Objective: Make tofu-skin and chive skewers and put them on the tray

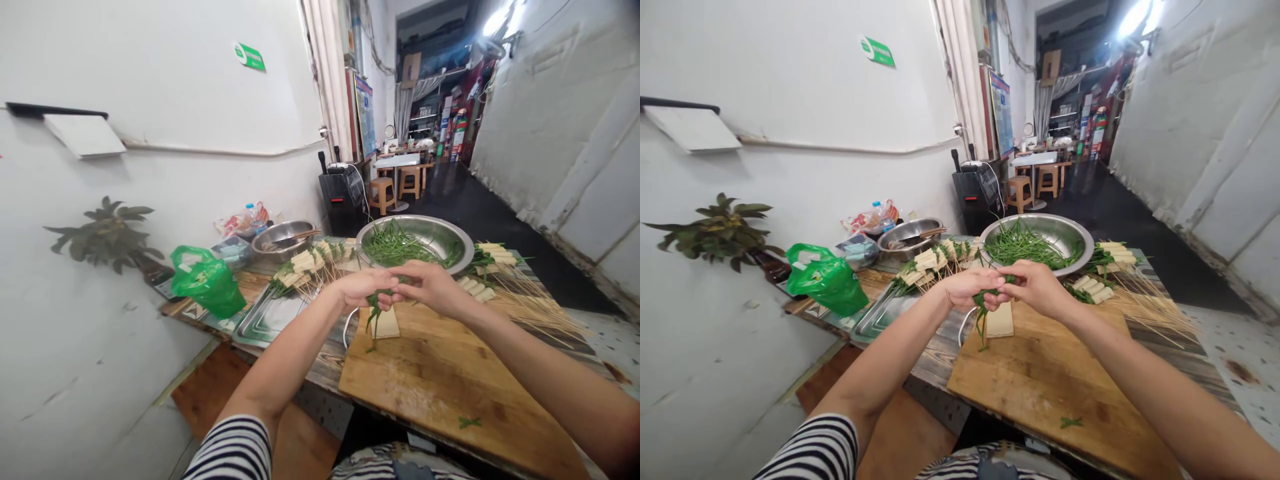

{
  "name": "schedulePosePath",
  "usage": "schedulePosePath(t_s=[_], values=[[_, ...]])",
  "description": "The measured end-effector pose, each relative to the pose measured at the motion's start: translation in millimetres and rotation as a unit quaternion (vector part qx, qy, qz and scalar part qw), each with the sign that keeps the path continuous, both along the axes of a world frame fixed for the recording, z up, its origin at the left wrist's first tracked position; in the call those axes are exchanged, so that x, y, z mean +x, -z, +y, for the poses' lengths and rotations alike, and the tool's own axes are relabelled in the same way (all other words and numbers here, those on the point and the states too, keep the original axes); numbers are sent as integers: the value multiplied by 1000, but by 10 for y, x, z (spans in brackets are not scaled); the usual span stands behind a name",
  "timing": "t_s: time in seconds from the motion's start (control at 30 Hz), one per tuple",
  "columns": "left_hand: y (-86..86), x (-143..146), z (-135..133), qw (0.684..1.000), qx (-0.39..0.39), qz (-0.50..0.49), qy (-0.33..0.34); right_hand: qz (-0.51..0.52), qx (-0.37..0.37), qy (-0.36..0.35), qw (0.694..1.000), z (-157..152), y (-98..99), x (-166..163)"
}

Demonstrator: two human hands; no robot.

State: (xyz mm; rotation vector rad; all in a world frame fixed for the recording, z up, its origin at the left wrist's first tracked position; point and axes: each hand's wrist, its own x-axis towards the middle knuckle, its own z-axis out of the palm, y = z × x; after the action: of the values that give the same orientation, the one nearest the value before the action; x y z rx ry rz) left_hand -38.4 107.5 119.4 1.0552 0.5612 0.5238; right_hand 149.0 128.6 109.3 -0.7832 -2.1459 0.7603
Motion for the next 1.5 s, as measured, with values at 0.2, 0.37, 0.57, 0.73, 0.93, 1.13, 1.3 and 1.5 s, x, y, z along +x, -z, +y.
schedulePosePath(t_s=[0.2, 0.37, 0.57, 0.73, 0.93, 1.13, 1.3, 1.5], values=[[42, -42, -7, 1000, 4, 2, -4, 94, -178, -13, 979, -131, 13, -30], [97, -217, -81, 996, 11, 84, 25, 80, -132, -48, 987, -144, 48, -75], [158, -368, -221, 992, 25, 121, 23, 66, -91, -96, 989, -175, 74, -206], [234, -423, -420, 991, 58, 99, -72, 55, -147, -120, 980, -104, 284, -213], [467, -707, -649, 966, 46, 72, -244, -147, 68, -131, 978, 6, 851, -74], [653, -946, -791, 953, 16, 60, -296, -208, 119, -182, 954, -7, 987, -99], [744, -1031, -843, 958, -14, 36, -286, -206, 88, -197, 954, 66, 926, -139], [752, -1010, -905, 962, -4, 47, -269, -213, 105, -205, 949, 85, 989, -137]])
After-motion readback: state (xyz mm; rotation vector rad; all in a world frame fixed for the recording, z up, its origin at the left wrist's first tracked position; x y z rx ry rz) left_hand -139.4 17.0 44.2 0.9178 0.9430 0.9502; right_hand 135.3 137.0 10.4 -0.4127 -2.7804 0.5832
